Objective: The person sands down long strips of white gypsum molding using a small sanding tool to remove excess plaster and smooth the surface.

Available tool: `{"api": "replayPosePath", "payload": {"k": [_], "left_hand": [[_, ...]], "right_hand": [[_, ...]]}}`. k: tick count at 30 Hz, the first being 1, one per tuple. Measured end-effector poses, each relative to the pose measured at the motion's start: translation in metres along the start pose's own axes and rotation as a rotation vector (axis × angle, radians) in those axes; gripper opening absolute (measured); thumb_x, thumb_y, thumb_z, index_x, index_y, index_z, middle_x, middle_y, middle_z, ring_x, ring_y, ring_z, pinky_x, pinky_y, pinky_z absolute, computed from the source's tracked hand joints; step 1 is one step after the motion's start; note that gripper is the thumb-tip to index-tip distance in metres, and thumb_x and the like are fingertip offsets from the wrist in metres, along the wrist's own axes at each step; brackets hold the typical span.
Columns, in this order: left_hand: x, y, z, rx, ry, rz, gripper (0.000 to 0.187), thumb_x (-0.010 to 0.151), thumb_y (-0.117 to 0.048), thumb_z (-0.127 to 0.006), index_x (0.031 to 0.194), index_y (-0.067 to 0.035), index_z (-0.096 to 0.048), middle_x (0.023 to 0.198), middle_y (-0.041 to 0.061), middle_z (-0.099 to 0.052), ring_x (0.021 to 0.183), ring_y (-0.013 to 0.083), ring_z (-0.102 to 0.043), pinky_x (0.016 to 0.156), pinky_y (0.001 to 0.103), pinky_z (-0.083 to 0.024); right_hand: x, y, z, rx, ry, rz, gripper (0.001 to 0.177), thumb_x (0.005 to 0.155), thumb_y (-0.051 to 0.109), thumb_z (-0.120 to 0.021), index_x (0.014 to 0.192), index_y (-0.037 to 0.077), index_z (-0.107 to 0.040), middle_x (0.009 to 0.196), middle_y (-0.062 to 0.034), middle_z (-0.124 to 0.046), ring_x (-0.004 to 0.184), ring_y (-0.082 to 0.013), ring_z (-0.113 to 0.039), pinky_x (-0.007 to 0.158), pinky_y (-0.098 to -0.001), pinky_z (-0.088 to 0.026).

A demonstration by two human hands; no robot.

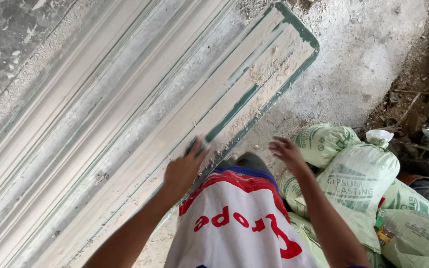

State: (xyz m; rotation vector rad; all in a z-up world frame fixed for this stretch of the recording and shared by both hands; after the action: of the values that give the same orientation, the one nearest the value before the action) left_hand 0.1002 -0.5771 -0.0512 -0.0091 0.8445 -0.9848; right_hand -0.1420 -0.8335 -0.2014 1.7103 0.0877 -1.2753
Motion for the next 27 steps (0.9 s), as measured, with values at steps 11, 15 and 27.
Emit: {"api": "replayPosePath", "payload": {"k": [11, 15, 27], "left_hand": [[0.047, -0.026, 0.011, 0.163, -0.012, 0.0, 0.076, 0.097, -0.011, -0.065, 0.161, -0.033, -0.03, 0.172, 0.005, -0.018, 0.1, 0.0333, -0.072, 0.082, 0.047, -0.065], [0.149, -0.097, 0.071, 0.132, -0.192, -0.091, 0.062, 0.1, -0.004, -0.059, 0.156, -0.026, -0.044, 0.17, 0.01, -0.026, 0.088, 0.0337, -0.075, 0.076, 0.049, -0.063], [0.276, -0.184, 0.155, 0.094, -0.444, -0.133, 0.034, 0.104, -0.016, -0.06, 0.135, -0.024, -0.067, 0.153, 0.012, -0.054, 0.07, 0.0307, -0.074, 0.055, 0.047, -0.058]], "right_hand": [[0.048, 0.168, 0.084, -0.025, -0.194, 0.196, 0.062, 0.112, 0.033, -0.057, 0.158, 0.0, -0.031, 0.16, -0.0315, -0.028, 0.147, -0.0543, -0.032, 0.116, -0.0668, -0.034], [0.081, 0.219, 0.088, -0.039, -0.163, 0.296, 0.064, 0.112, 0.034, -0.06, 0.157, 0.0, -0.03, 0.156, -0.0317, -0.031, 0.143, -0.052, -0.04, 0.114, -0.0652, -0.039], [0.188, 0.214, 0.098, -0.076, -0.099, 0.384, 0.059, 0.11, 0.029, -0.061, 0.157, 0.006, -0.034, 0.141, -0.0321, -0.054, 0.121, -0.0481, -0.063, 0.093, -0.06, -0.054]]}}
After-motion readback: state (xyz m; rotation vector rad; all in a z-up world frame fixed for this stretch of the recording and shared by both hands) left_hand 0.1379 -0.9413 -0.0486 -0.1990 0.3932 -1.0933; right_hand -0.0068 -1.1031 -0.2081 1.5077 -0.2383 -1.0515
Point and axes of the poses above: each hand's wrist, its own x-axis towards the middle knuckle, its own z-axis out of the back of the hand, y = z × x, the point moved 9 cm from there along x, towards the middle knuckle
